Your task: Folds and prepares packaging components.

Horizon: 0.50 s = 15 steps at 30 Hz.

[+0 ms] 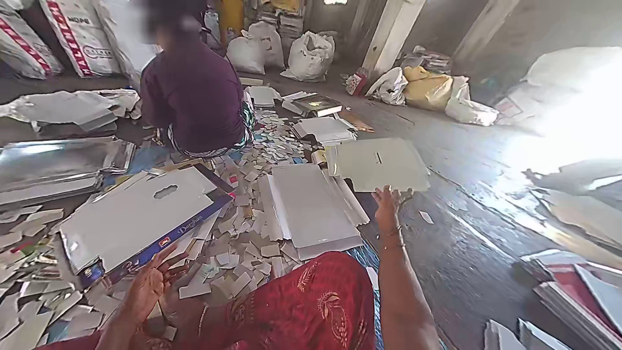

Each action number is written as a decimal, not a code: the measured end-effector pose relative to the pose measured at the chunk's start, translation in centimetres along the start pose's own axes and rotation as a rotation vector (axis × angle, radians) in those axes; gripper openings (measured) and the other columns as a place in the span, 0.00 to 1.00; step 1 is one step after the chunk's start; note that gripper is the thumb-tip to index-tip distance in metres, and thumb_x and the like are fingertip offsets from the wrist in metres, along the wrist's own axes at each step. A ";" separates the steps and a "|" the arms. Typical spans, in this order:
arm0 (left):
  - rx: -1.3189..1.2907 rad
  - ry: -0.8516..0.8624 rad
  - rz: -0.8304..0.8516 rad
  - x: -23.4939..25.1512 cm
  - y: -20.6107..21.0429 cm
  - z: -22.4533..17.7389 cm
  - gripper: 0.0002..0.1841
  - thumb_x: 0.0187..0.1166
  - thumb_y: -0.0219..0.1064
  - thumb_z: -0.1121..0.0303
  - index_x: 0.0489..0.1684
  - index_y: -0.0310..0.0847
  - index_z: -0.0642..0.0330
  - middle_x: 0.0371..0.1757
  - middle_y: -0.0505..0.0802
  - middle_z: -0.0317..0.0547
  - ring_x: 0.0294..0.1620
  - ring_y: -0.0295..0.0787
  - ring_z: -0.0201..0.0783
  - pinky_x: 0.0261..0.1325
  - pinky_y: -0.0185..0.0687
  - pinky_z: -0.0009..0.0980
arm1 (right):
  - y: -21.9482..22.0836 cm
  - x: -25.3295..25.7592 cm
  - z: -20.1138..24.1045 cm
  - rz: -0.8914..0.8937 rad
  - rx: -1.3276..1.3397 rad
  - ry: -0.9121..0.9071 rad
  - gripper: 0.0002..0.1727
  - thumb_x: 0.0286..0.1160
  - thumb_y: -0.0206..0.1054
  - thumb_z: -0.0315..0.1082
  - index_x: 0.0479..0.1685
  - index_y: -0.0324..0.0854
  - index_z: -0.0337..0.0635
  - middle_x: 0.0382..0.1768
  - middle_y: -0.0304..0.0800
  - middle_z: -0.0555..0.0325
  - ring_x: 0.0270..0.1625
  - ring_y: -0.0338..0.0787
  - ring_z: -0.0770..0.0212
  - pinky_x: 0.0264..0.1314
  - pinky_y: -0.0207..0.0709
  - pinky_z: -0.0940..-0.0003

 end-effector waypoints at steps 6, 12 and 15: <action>0.005 0.025 0.089 -0.6 0.8 -1.1 0.33 0.93 0.25 0.50 0.87 0.60 0.55 0.64 0.92 0.50 0.52 0.95 0.43 0.56 0.90 0.39 | -3.7 -10.0 -7.2 0.131 -0.226 0.148 0.35 0.87 0.56 0.28 0.91 0.47 0.35 0.77 0.69 0.29 0.57 0.91 0.42 0.51 0.89 0.49; 0.034 0.060 0.160 -0.6 0.9 -1.4 0.32 0.92 0.26 0.51 0.86 0.61 0.54 0.66 0.91 0.50 0.52 0.95 0.42 0.56 0.89 0.36 | -14.2 -22.0 -7.6 0.349 -0.929 -0.103 0.26 0.84 0.59 0.29 0.79 0.71 0.26 0.76 0.75 0.27 0.78 0.76 0.31 0.83 0.65 0.38; 0.127 0.107 0.169 -1.6 0.7 -2.2 0.31 0.91 0.29 0.51 0.87 0.60 0.54 0.68 0.90 0.49 0.54 0.94 0.42 0.57 0.89 0.37 | -18.9 -30.6 -8.1 0.691 -1.118 -0.202 0.32 0.80 0.61 0.36 0.83 0.68 0.30 0.84 0.67 0.31 0.87 0.65 0.32 0.89 0.53 0.34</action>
Point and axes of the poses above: each hand's wrist, its own x-axis towards the middle knuckle, its own y-axis out of the palm, z = x × y, the point moved 3 cm from there along x, towards the middle knuckle
